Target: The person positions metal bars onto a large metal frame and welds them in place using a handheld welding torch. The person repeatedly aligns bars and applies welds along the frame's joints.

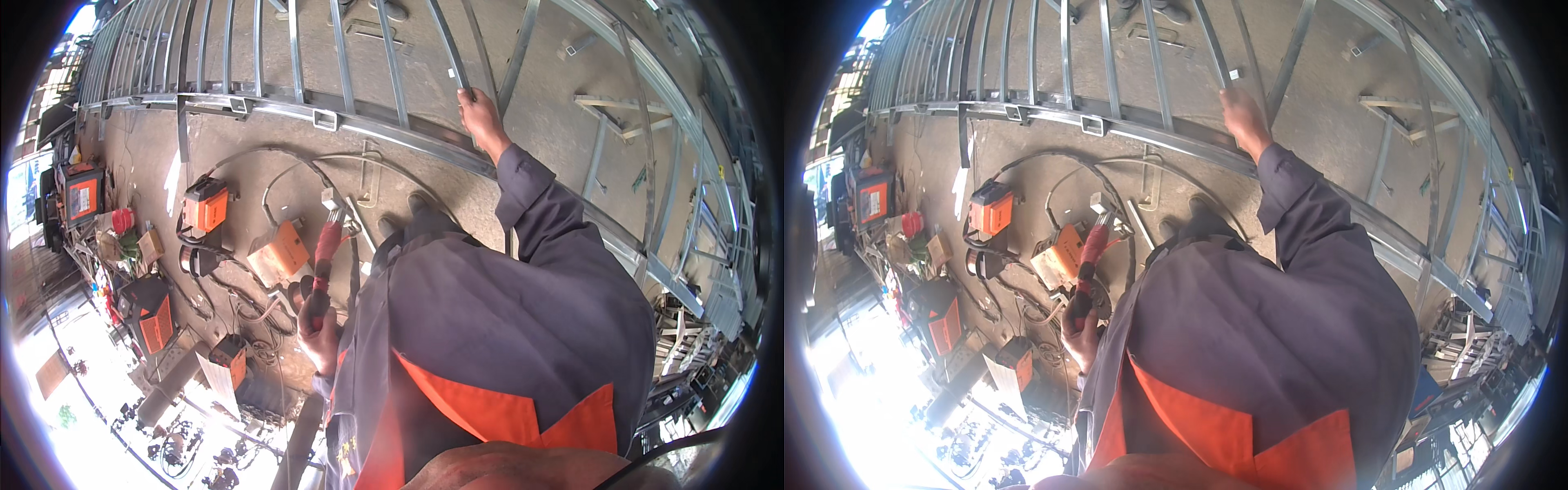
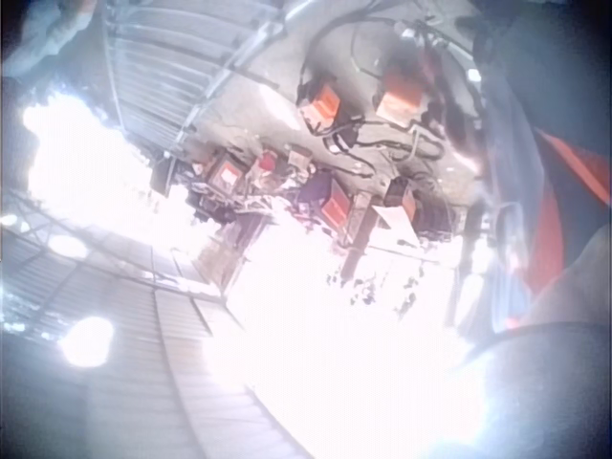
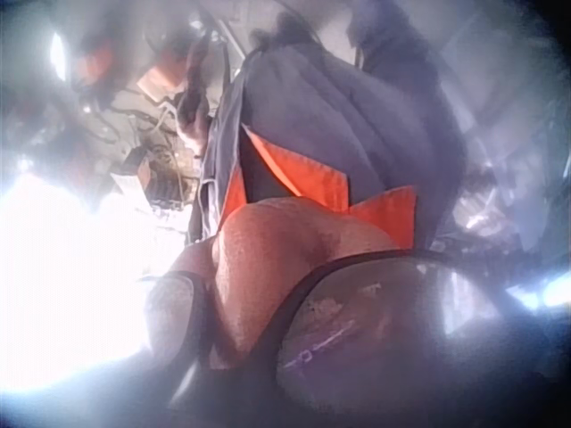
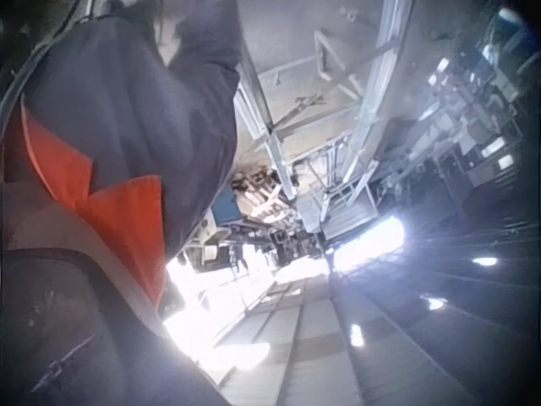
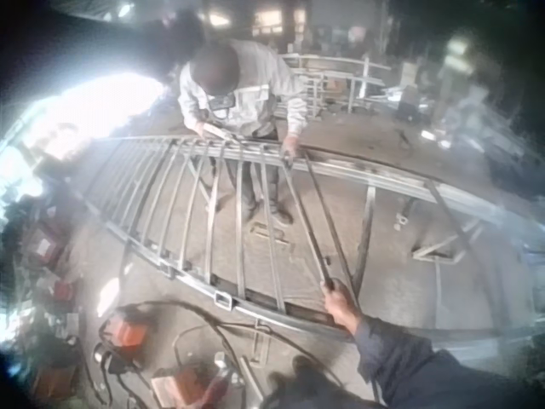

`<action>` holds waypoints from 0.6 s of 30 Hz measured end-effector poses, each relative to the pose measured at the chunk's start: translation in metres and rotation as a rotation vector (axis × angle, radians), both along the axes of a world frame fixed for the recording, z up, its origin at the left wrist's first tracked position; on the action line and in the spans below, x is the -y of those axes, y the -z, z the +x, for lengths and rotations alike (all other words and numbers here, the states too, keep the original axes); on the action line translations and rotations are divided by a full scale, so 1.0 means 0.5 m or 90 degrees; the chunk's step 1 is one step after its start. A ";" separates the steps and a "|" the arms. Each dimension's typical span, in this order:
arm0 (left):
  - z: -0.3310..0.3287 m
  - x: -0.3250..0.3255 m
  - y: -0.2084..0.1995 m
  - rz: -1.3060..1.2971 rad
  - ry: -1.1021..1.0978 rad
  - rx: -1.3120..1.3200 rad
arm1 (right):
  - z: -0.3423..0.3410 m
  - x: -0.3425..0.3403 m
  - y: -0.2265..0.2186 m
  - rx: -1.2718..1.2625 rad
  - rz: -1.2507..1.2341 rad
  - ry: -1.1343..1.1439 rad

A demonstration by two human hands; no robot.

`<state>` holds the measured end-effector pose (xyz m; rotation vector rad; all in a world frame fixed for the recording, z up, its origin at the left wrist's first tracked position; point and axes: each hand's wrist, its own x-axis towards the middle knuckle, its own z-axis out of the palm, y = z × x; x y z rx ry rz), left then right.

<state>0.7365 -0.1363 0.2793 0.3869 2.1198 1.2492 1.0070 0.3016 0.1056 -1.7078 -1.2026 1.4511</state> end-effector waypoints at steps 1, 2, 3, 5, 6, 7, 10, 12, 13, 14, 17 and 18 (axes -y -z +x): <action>-0.002 -0.001 0.004 -0.013 0.015 -0.012 | 0.001 -0.001 -0.002 -0.018 -0.025 0.002; -0.004 -0.002 0.009 -0.015 0.033 -0.025 | 0.000 -0.002 -0.001 -0.040 -0.043 0.006; -0.006 -0.003 0.015 -0.020 0.052 -0.046 | 0.000 -0.003 0.001 0.005 -0.009 -0.011; -0.007 0.000 0.023 -0.051 0.077 -0.068 | -0.003 -0.005 0.009 0.106 0.071 -0.040; -0.007 0.001 0.026 -0.074 0.083 -0.071 | -0.006 -0.002 0.014 0.059 0.056 -0.009; -0.007 0.002 0.028 -0.105 0.086 -0.077 | -0.006 -0.004 0.018 0.049 0.059 0.001; -0.005 0.000 0.031 -0.065 0.078 -0.031 | -0.001 -0.012 0.026 0.062 0.046 -0.003; -0.006 -0.002 0.030 -0.072 0.110 -0.079 | 0.006 -0.023 0.029 0.065 0.062 -0.022; -0.006 -0.003 0.031 -0.099 0.126 -0.105 | 0.013 -0.029 0.030 0.077 0.061 -0.027; -0.007 -0.003 0.030 -0.086 0.132 -0.111 | 0.017 -0.034 0.032 -0.001 0.001 -0.008; -0.009 -0.003 0.036 -0.110 0.152 -0.117 | 0.037 -0.048 0.038 -0.084 -0.023 -0.070; -0.006 0.002 0.036 -0.114 0.136 -0.064 | 0.043 -0.054 0.039 -0.063 -0.051 -0.092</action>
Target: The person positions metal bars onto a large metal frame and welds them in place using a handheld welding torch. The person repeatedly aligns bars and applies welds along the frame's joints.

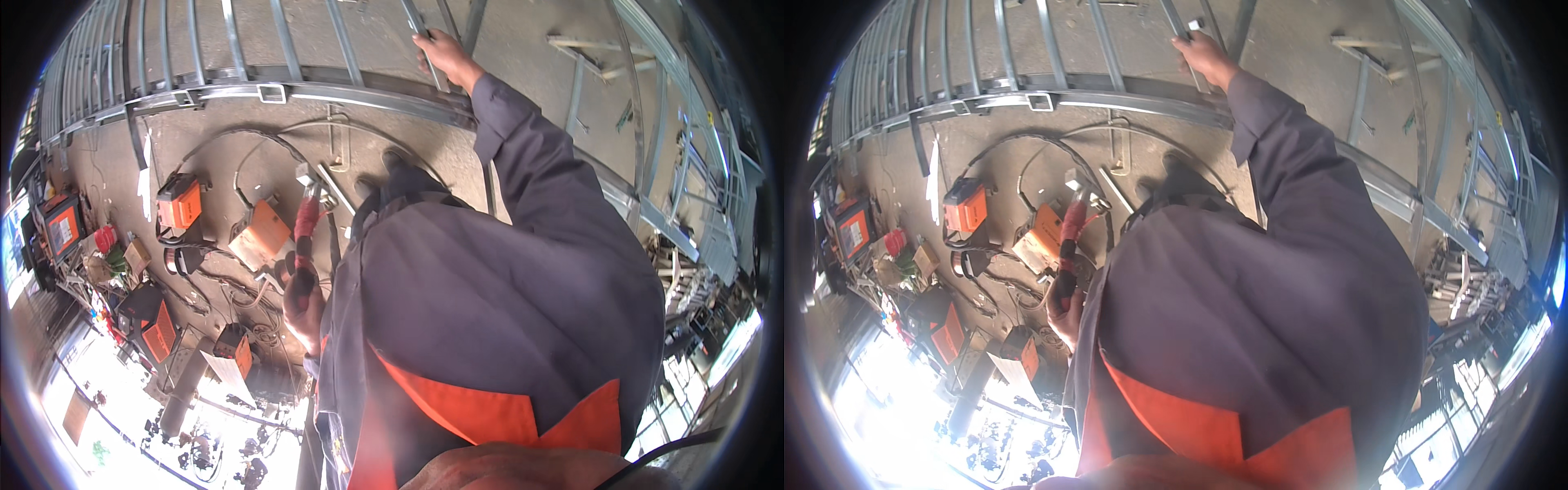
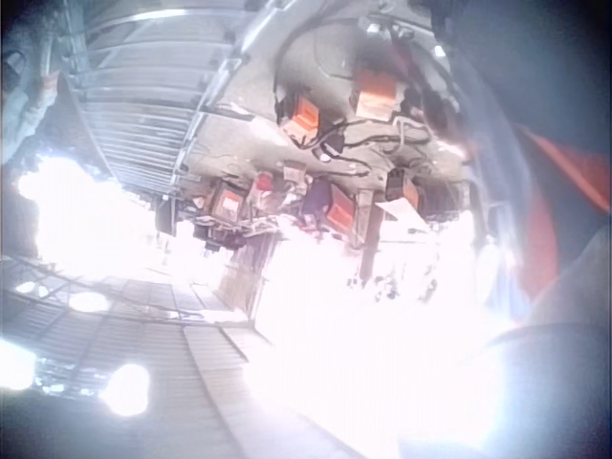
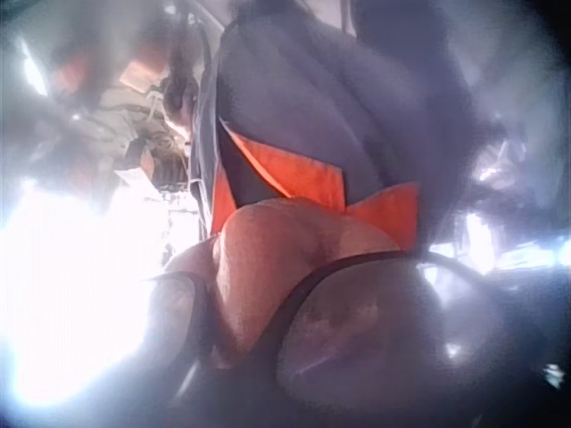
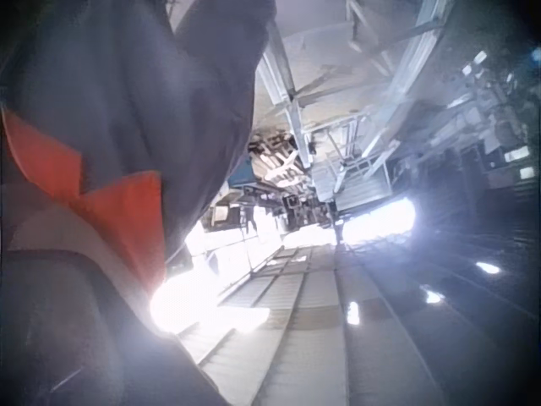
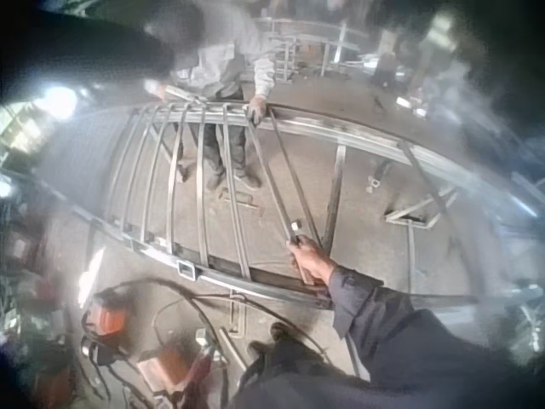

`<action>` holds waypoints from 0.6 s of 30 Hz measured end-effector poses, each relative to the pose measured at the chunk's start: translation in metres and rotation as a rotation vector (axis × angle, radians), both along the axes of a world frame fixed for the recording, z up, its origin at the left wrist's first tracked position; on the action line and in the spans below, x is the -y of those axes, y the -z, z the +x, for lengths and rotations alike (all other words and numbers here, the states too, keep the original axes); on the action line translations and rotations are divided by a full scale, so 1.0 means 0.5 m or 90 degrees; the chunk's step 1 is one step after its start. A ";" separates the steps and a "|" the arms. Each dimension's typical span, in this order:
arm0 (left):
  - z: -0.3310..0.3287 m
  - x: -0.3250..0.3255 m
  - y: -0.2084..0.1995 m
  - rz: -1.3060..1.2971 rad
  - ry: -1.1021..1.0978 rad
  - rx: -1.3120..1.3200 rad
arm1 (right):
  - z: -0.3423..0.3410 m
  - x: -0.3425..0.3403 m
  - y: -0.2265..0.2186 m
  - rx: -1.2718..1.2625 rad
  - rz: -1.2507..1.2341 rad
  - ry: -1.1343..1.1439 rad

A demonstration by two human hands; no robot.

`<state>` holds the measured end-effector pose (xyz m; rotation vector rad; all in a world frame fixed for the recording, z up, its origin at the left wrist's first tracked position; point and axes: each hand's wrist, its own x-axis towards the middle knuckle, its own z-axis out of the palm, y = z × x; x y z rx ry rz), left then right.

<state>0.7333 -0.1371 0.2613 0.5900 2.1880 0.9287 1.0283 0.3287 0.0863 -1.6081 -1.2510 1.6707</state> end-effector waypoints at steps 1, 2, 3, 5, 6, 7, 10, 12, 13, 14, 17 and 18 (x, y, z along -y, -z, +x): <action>0.001 0.003 0.002 -0.003 -0.014 0.035 | 0.007 0.002 0.001 -0.006 -0.013 -0.009; 0.002 0.005 0.005 -0.008 -0.030 0.048 | 0.010 0.001 0.001 -0.013 -0.024 -0.016; 0.001 0.005 0.009 0.004 -0.029 0.053 | 0.013 0.004 0.001 -0.032 -0.020 -0.026; 0.002 0.007 0.012 0.013 -0.030 0.062 | 0.017 0.010 0.001 0.011 -0.075 -0.063; 0.002 0.005 0.014 0.018 -0.032 0.067 | 0.016 0.012 0.001 0.024 -0.078 -0.072; 0.002 0.004 0.014 0.015 -0.034 0.065 | 0.015 0.013 0.001 0.031 -0.078 -0.085; 0.002 -0.003 0.011 -0.009 -0.007 0.028 | 0.013 0.021 0.002 0.028 -0.058 -0.100; 0.003 -0.006 0.005 -0.010 0.007 0.038 | 0.012 0.026 0.002 0.031 -0.062 -0.096; 0.003 -0.007 0.003 -0.017 0.015 0.023 | 0.012 0.029 0.003 0.029 -0.062 -0.093; 0.002 -0.008 0.002 -0.016 0.012 0.035 | 0.012 0.032 0.004 0.021 -0.066 -0.093; -0.002 -0.008 0.007 -0.008 0.022 0.044 | 0.013 0.035 0.013 0.040 -0.056 -0.121; -0.005 -0.008 0.011 -0.002 0.023 0.052 | 0.012 0.033 0.018 0.080 -0.030 -0.151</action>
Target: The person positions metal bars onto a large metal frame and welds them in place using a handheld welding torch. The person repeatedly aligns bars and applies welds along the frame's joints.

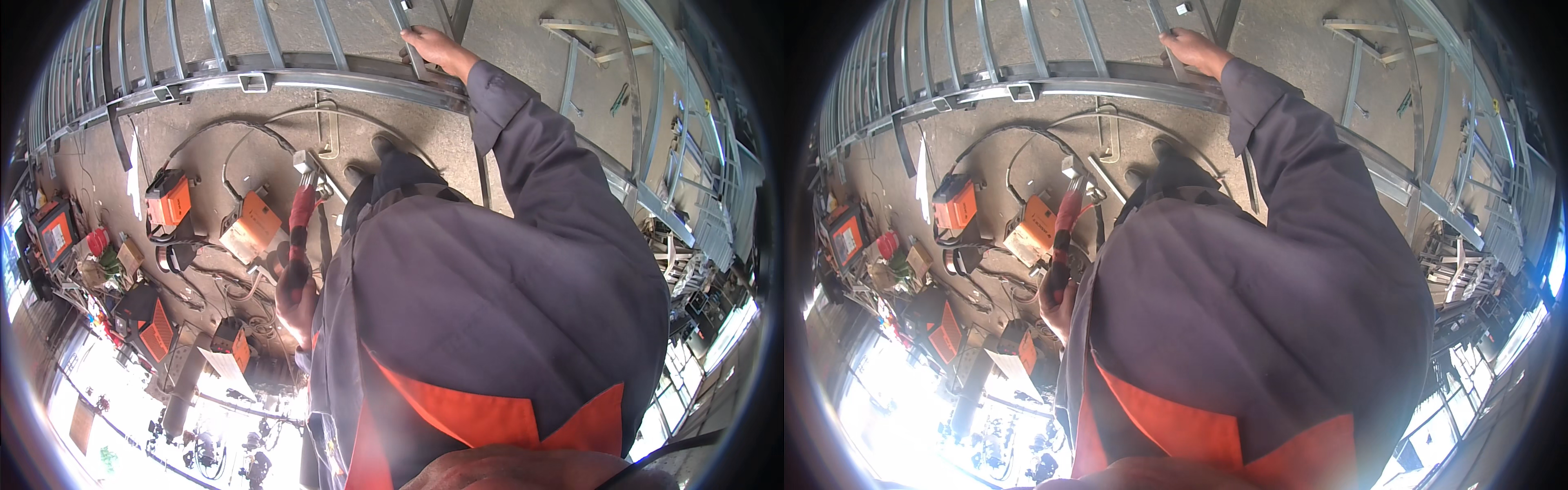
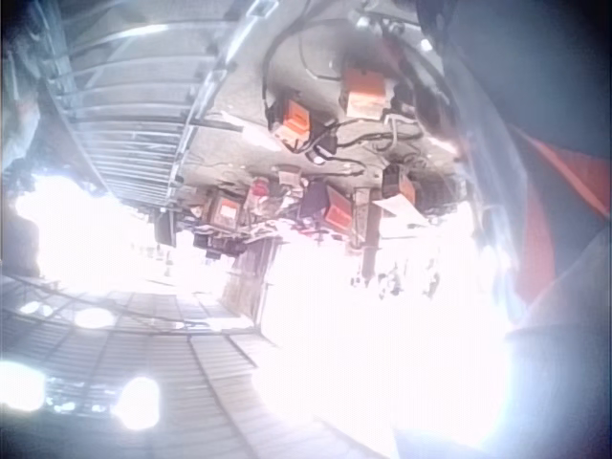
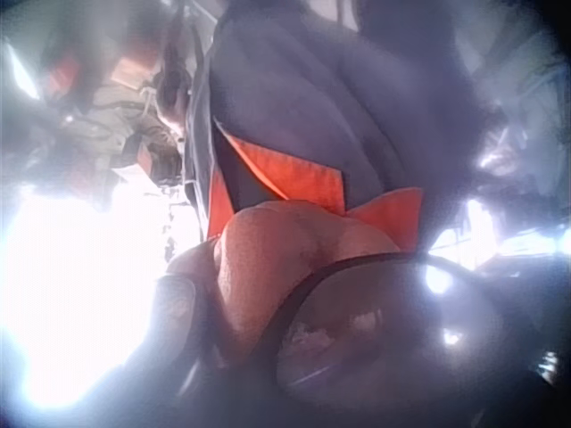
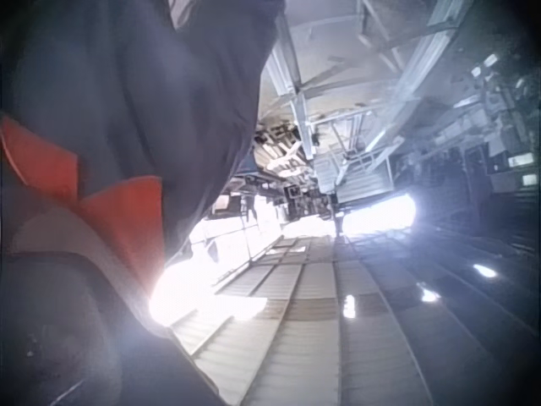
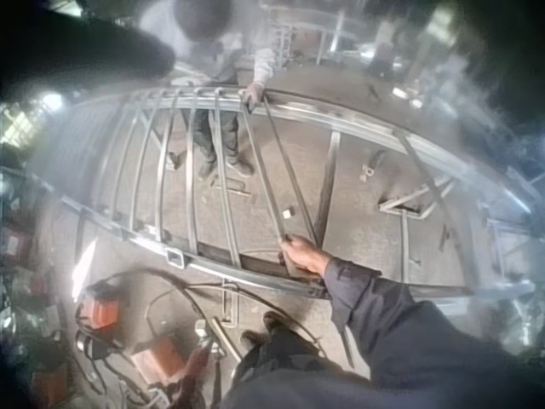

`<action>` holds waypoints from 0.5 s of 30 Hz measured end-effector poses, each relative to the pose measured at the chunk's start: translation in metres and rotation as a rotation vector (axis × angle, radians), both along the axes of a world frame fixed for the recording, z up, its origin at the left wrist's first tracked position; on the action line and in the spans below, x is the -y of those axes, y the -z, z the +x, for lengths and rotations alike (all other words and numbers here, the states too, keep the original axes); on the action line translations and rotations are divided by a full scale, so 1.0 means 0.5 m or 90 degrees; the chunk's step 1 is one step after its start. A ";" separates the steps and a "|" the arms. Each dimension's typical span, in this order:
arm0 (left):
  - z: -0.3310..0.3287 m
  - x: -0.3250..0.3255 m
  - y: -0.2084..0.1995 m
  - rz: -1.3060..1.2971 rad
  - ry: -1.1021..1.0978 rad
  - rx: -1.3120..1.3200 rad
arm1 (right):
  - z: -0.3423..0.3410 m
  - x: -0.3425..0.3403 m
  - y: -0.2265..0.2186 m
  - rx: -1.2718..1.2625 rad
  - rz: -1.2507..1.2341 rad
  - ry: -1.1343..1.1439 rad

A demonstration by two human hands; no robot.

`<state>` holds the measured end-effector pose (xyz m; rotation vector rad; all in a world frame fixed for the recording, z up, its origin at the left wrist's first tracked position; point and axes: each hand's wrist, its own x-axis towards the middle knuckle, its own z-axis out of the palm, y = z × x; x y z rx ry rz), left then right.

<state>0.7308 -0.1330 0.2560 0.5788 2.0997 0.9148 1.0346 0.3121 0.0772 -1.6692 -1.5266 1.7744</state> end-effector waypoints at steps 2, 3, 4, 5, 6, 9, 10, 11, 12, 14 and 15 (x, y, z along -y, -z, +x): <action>-0.005 0.002 0.009 0.013 -0.002 0.014 | -0.001 -0.005 0.014 0.061 0.050 -0.064; -0.007 0.004 0.013 0.018 -0.006 0.020 | 0.000 -0.007 0.023 0.076 0.054 -0.076; -0.009 0.006 0.016 0.003 -0.023 0.007 | 0.000 -0.007 0.031 0.092 0.059 -0.087; -0.013 0.009 0.019 0.035 -0.021 0.038 | 0.001 -0.007 0.036 0.101 0.070 -0.094; -0.014 0.012 0.021 0.046 -0.032 0.049 | 0.000 -0.004 0.040 0.080 0.075 -0.052; -0.030 0.021 0.025 0.043 -0.028 0.046 | 0.000 0.018 0.020 0.097 0.203 0.052; -0.038 0.023 0.026 0.036 -0.020 0.021 | 0.002 0.031 0.000 0.167 0.311 0.062; -0.047 0.025 0.026 0.033 -0.008 0.025 | -0.010 0.037 -0.023 0.255 0.373 0.088; -0.055 0.027 0.027 0.030 0.000 0.007 | -0.021 0.061 -0.051 0.233 0.476 0.117; -0.075 0.030 0.028 0.029 -0.014 -0.021 | -0.051 0.143 -0.113 0.180 0.419 0.123; -0.085 0.029 0.028 0.031 -0.070 0.042 | -0.079 0.175 -0.142 0.107 0.343 0.068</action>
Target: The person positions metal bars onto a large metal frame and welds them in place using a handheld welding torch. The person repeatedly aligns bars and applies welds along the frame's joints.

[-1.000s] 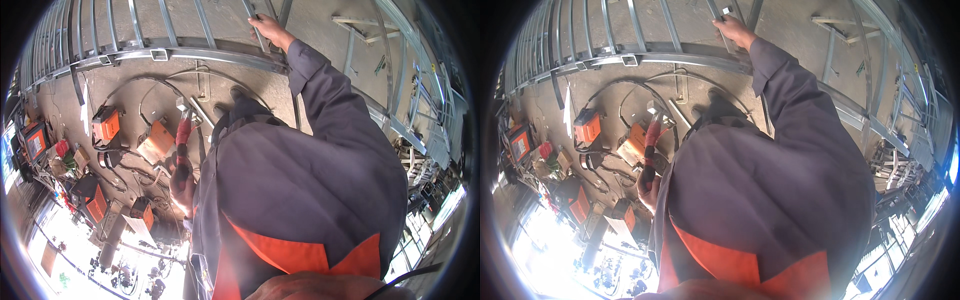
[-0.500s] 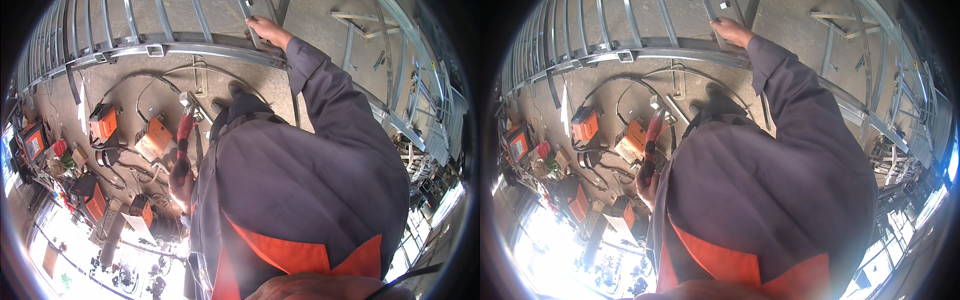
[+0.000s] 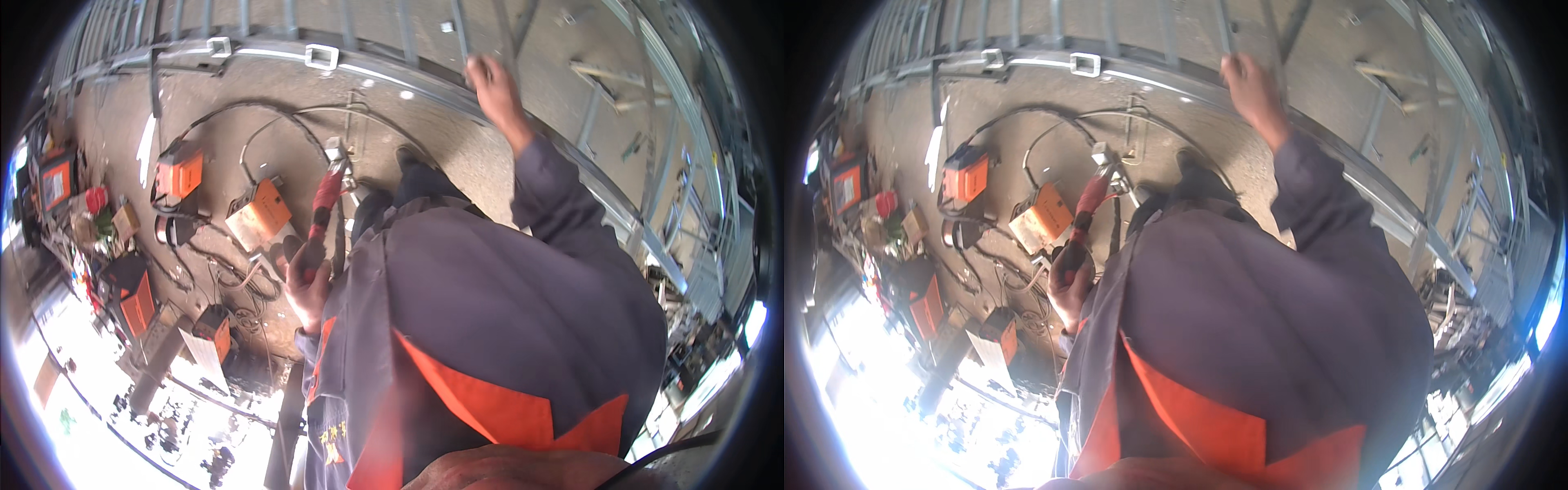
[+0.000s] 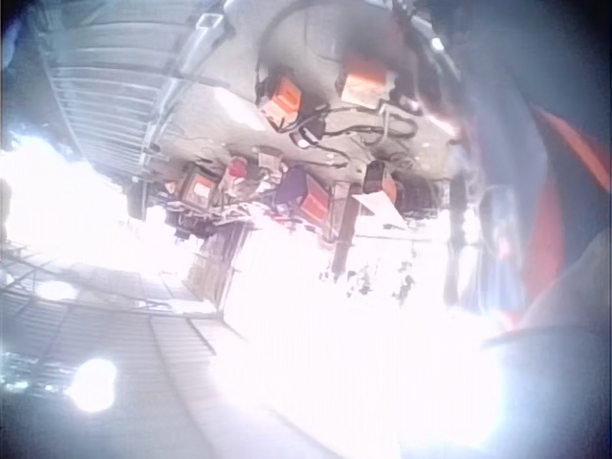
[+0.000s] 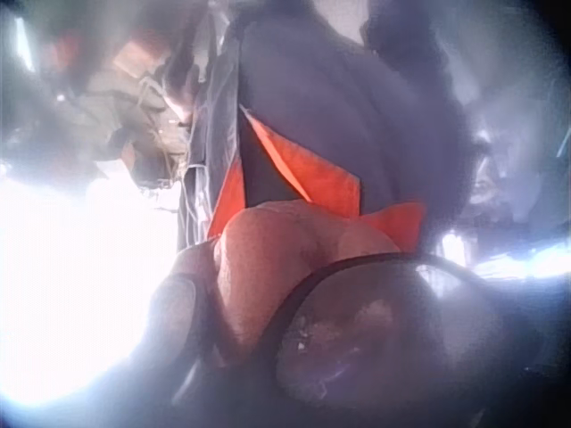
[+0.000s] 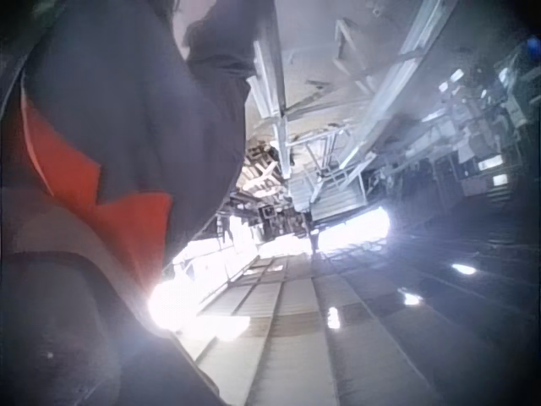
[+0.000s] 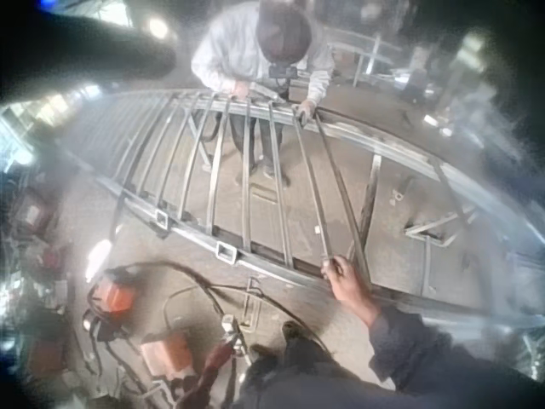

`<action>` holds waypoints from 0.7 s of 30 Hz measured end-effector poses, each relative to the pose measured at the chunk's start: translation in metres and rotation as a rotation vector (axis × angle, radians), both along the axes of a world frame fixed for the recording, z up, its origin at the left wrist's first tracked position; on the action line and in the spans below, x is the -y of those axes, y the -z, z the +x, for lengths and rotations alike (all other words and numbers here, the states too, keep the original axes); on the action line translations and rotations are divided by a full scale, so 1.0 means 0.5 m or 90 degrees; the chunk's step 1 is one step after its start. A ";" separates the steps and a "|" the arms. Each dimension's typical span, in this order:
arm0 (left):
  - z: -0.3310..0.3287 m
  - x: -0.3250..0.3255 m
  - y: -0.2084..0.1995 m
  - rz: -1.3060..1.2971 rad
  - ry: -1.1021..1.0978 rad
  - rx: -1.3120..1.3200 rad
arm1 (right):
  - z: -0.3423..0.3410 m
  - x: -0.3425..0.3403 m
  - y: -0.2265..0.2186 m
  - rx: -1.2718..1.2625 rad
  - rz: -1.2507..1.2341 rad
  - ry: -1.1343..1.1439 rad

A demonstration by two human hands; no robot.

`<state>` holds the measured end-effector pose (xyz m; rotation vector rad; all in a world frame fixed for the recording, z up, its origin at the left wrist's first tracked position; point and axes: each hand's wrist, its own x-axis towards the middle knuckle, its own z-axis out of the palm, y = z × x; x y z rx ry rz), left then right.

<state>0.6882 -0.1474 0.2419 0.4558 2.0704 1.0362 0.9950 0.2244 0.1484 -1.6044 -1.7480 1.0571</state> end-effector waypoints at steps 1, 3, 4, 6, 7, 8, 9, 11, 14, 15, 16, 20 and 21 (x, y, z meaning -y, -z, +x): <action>-0.010 -0.001 0.000 0.064 -0.008 0.014 | -0.047 0.052 -0.017 -0.088 -0.138 -0.067; -0.034 -0.003 -0.006 0.078 -0.022 0.022 | -0.143 0.162 -0.044 -0.203 -0.380 -0.224; -0.043 0.000 -0.014 0.143 -0.033 0.072 | -0.203 0.216 -0.050 -0.209 -0.513 -0.290; -0.078 0.005 -0.032 0.205 0.023 0.056 | -0.336 0.302 -0.057 -0.271 -0.658 -0.303; -0.091 0.011 -0.042 0.235 0.006 0.080 | -0.397 0.331 -0.063 -0.342 -0.695 -0.268; -0.106 0.017 -0.052 0.235 0.017 0.029 | -0.454 0.354 -0.071 -0.382 -0.742 -0.213; -0.130 0.025 -0.063 0.207 0.100 -0.108 | -0.500 0.368 -0.082 -0.474 -0.774 -0.181; -0.165 0.043 -0.078 0.250 0.197 -0.299 | -0.589 0.375 -0.104 -0.450 -0.770 -0.101; -0.199 0.059 -0.079 0.305 0.317 -0.453 | -0.687 0.366 -0.149 -0.454 -0.778 -0.044; -0.204 0.060 -0.075 0.309 0.324 -0.451 | -0.710 0.359 -0.169 -0.459 -0.747 -0.069; -0.212 0.061 -0.072 0.318 0.334 -0.467 | -0.727 0.358 -0.192 -0.441 -0.716 -0.065; -0.230 0.030 -0.060 0.288 0.237 -0.092 | -0.755 0.311 -0.315 -0.528 -0.484 -0.215; -0.246 0.003 -0.054 0.258 0.285 -0.126 | -0.762 0.295 -0.349 -0.564 -0.433 -0.230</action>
